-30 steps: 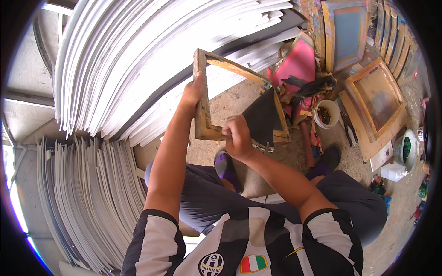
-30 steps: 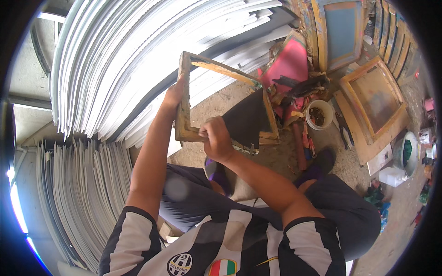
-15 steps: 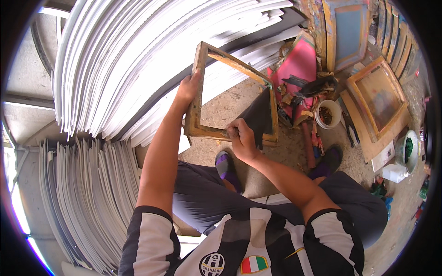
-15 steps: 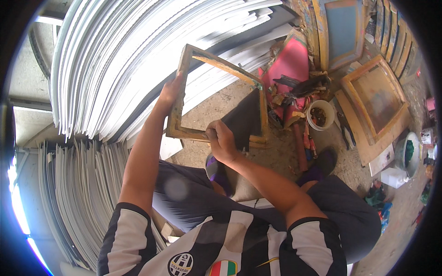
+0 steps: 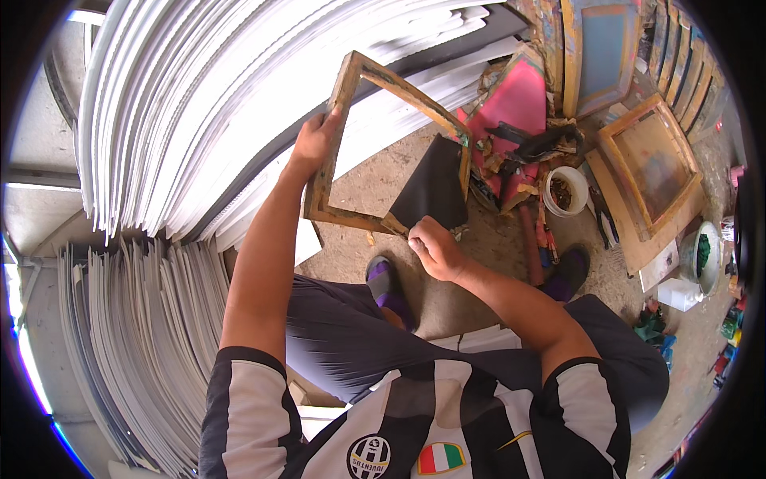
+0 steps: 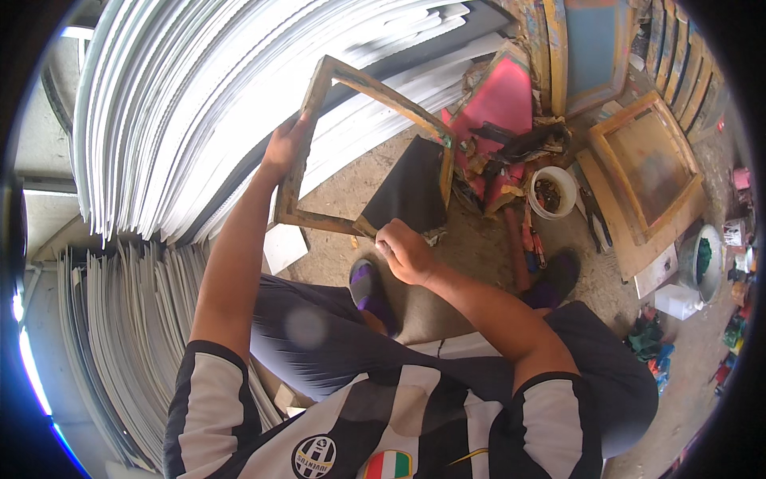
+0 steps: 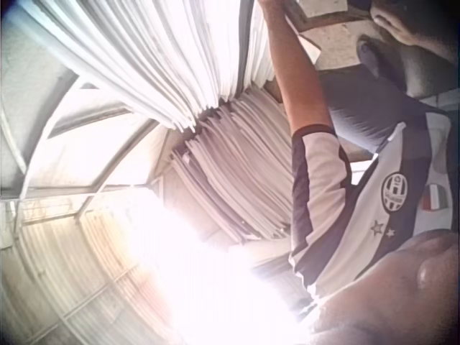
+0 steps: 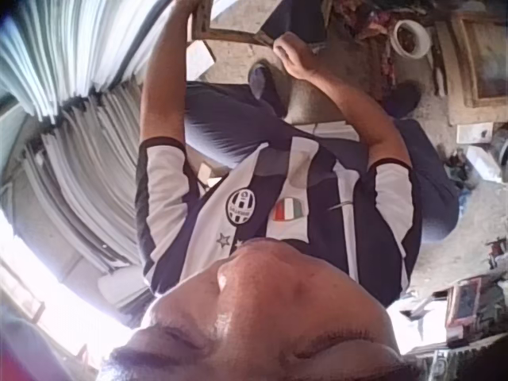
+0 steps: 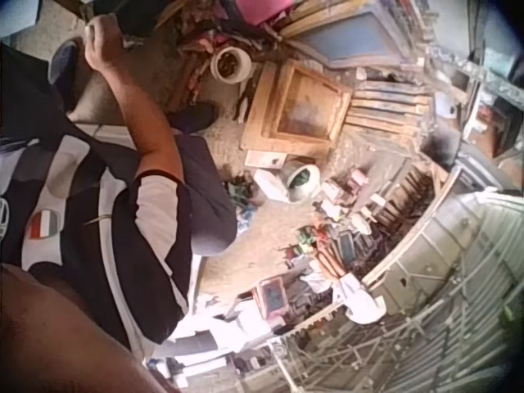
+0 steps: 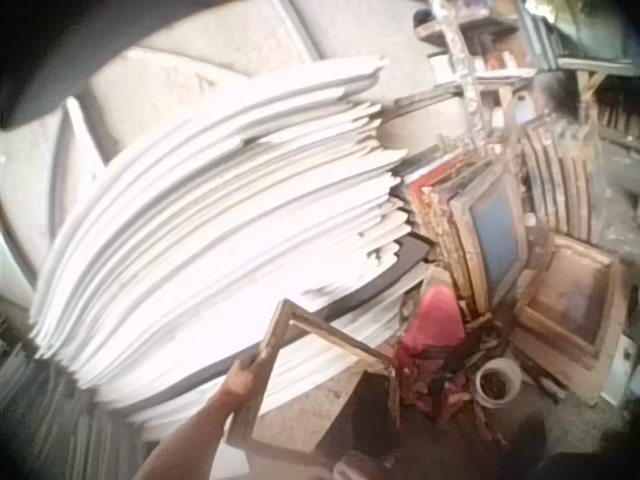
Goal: The person sits on the floor and uses a small metal tool to scrape and pry at the edges of a wooden frame. They work on removing old material from the frame's corners and sides, occasionally turning the frame to access different areas.
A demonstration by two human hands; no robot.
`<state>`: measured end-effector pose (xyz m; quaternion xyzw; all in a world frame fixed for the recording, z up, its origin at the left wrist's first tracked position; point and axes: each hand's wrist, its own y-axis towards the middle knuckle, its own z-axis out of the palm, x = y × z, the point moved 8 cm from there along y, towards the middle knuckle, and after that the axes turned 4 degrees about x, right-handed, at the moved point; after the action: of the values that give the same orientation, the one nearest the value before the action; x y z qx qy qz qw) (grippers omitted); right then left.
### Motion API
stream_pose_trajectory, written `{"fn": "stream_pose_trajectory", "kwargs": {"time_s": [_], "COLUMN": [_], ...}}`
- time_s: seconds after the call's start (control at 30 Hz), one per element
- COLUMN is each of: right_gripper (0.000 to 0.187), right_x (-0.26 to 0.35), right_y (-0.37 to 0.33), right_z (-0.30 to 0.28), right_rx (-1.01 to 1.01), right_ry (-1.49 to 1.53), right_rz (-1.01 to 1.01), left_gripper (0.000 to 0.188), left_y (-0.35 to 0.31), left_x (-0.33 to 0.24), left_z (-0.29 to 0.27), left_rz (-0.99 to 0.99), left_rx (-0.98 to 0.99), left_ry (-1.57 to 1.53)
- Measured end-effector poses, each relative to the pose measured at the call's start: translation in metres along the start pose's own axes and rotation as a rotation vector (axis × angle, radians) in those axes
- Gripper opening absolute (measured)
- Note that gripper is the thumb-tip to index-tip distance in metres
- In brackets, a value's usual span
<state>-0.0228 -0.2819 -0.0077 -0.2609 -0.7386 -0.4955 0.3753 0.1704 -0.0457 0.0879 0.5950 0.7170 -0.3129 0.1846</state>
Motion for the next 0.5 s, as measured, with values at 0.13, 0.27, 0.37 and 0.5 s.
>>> {"fn": "stream_pose_trajectory", "kwargs": {"time_s": [0.13, 0.27, 0.37, 0.5], "right_gripper": [0.013, 0.024, 0.029, 0.045], "right_x": [0.008, -0.029, -0.032, -0.016], "right_y": [-0.021, -0.065, -0.063, -0.015], "right_z": [0.01, 0.009, 0.0, -0.002], "right_rx": [0.105, 0.179, 0.076, 0.091], "right_ry": [-0.168, -0.374, -0.506, -0.57], "right_rz": [-0.137, -0.005, -0.019, 0.134], "left_gripper": [0.077, 0.078, 0.077, 0.074], "left_y": [0.007, 0.008, -0.001, -0.012], "left_x": [0.0, -0.02, -0.05, -0.084], "left_z": [-0.008, -0.006, 0.003, 0.012], "left_rz": [0.067, 0.117, 0.165, 0.189], "left_rx": [-0.017, 0.014, -0.027, 0.025], "left_ry": [0.098, 0.161, 0.201, 0.254]}}
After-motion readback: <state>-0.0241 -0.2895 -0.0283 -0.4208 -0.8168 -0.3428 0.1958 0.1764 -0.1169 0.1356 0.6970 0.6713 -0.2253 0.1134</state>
